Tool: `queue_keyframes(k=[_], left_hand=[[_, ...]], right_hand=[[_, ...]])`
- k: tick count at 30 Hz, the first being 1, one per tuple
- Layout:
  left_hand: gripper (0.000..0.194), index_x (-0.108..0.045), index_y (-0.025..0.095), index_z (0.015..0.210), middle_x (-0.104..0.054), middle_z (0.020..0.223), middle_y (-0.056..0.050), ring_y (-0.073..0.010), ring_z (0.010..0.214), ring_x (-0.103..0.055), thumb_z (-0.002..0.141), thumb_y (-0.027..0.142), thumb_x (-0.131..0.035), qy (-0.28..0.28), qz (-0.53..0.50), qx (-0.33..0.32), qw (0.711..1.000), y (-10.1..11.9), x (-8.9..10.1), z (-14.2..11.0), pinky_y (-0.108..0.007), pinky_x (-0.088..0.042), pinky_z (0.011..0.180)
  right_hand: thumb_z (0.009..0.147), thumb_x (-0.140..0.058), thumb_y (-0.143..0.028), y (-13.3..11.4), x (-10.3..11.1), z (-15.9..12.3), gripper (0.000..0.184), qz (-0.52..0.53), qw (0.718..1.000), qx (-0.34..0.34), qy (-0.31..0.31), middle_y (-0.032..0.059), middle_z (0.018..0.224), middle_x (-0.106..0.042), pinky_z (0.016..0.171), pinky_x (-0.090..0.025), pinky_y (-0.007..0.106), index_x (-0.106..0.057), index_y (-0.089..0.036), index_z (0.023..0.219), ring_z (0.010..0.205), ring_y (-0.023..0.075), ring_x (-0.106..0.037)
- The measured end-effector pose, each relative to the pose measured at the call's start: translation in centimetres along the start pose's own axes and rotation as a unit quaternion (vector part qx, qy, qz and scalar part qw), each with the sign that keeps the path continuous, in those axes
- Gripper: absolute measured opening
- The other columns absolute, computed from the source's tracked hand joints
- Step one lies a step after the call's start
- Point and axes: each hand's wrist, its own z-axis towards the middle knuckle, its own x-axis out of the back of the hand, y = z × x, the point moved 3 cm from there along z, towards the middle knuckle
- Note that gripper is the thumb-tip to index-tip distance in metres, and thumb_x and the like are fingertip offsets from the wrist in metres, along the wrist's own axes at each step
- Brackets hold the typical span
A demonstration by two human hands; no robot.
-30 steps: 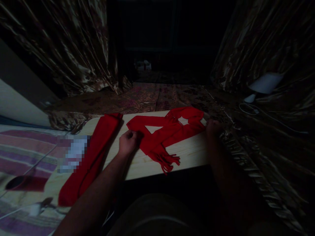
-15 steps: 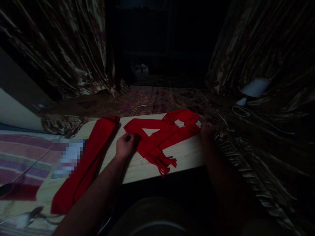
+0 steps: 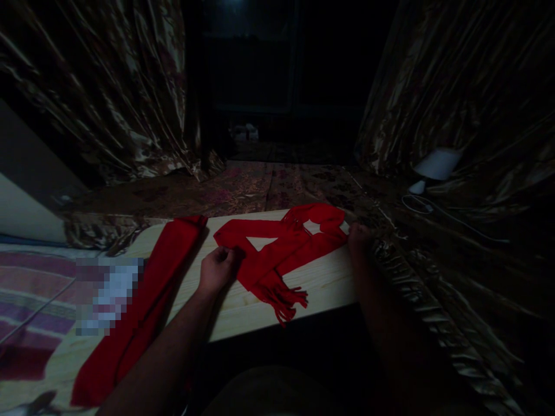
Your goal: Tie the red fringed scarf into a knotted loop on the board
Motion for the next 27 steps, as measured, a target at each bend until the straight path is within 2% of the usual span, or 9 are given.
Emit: queue_keyframes(k=[7,13,16,19,21,23,25,27], left_hand=[[0.034,-0.071,0.019,0.079,-0.076,0.08,-0.006,-0.0218,0.073,-0.069,0.082,0.05,-0.057,-0.002,0.021,-0.007,1.0,-0.1,-0.1,0.1,-0.029,-0.048,0.067],[0.032,-0.072,0.02,0.08,-0.075,0.081,-0.006,-0.0223,0.074,-0.068,0.084,0.048,-0.057,-0.002,0.044,-0.03,0.999,0.0,-0.2,0.1,-0.032,-0.049,0.07],[0.03,-0.074,0.02,0.085,-0.076,0.09,-0.009,-0.0249,0.087,-0.069,0.085,0.045,-0.058,0.012,0.057,-0.13,0.99,1.6,0.0,-0.6,-0.037,-0.051,0.084],[0.031,-0.076,0.021,0.105,-0.075,0.112,-0.01,-0.0257,0.107,-0.066,0.087,0.041,-0.061,-0.049,0.052,-0.287,0.955,3.5,-0.4,-1.7,-0.041,-0.047,0.101],[0.037,-0.073,0.022,0.119,-0.071,0.124,-0.011,-0.026,0.116,-0.063,0.088,0.04,-0.063,-0.111,0.066,-0.35,0.928,3.9,-0.9,-2.3,-0.043,-0.046,0.105],[0.041,-0.071,0.024,0.125,-0.069,0.129,-0.011,-0.0271,0.118,-0.063,0.088,0.04,-0.065,-0.149,0.095,-0.368,0.913,3.8,-1.4,-2.6,-0.043,-0.047,0.104],[0.041,-0.071,0.025,0.126,-0.069,0.128,-0.012,-0.0279,0.117,-0.064,0.088,0.04,-0.066,-0.163,0.117,-0.365,0.909,3.4,-1.7,-2.6,-0.044,-0.048,0.103],[0.041,-0.072,0.025,0.125,-0.069,0.127,-0.012,-0.0281,0.116,-0.064,0.088,0.041,-0.065,-0.161,0.124,-0.363,0.909,3.0,-1.9,-2.5,-0.044,-0.049,0.102]], right_hand=[[0.083,-0.045,-0.038,-0.5,0.3,0.0,0.034,0.024,0.998,-0.056,-0.008,0.0087,0.068,-0.068,0.067,-0.043,0.032,-0.068,-0.018,0.065,0.07,0.0217,-0.057],[0.082,-0.046,-0.037,-0.8,0.4,-0.1,0.033,0.019,0.999,-0.043,-0.009,0.0082,0.068,-0.068,0.068,-0.042,0.031,-0.064,-0.019,0.062,0.071,0.0215,-0.057],[0.083,-0.046,-0.037,-0.8,0.5,-0.1,0.032,0.028,0.999,-0.04,-0.01,0.0067,0.065,-0.066,0.068,-0.042,0.031,-0.063,-0.02,0.061,0.07,0.021,-0.056],[0.084,-0.047,-0.038,-1.2,1.0,-0.3,0.031,0.016,0.999,-0.036,0.012,0.0079,0.067,-0.066,0.068,-0.043,0.032,-0.062,-0.02,0.064,0.069,0.0216,-0.056],[0.084,-0.047,-0.037,-2.3,1.6,-0.8,0.029,-0.001,0.999,0.016,0.042,0.0108,0.075,-0.068,0.074,-0.046,0.034,-0.063,-0.02,0.068,0.076,0.0231,-0.059],[0.086,-0.047,-0.034,-4.2,1.9,-2.1,0.027,-0.002,0.992,0.118,0.051,0.0137,0.086,-0.071,0.085,-0.047,0.036,-0.065,-0.019,0.073,0.087,0.0245,-0.062],[0.088,-0.047,-0.033,-6.4,1.8,-4.3,0.026,0.01,0.975,0.223,0.014,0.0142,0.097,-0.071,0.095,-0.045,0.037,-0.067,-0.019,0.078,0.098,0.0244,-0.062],[0.09,-0.048,-0.031,-8.3,1.4,-6.9,0.025,0.017,0.957,0.285,-0.056,0.0129,0.102,-0.071,0.097,-0.045,0.036,-0.069,-0.02,0.083,0.101,0.0234,-0.062]])
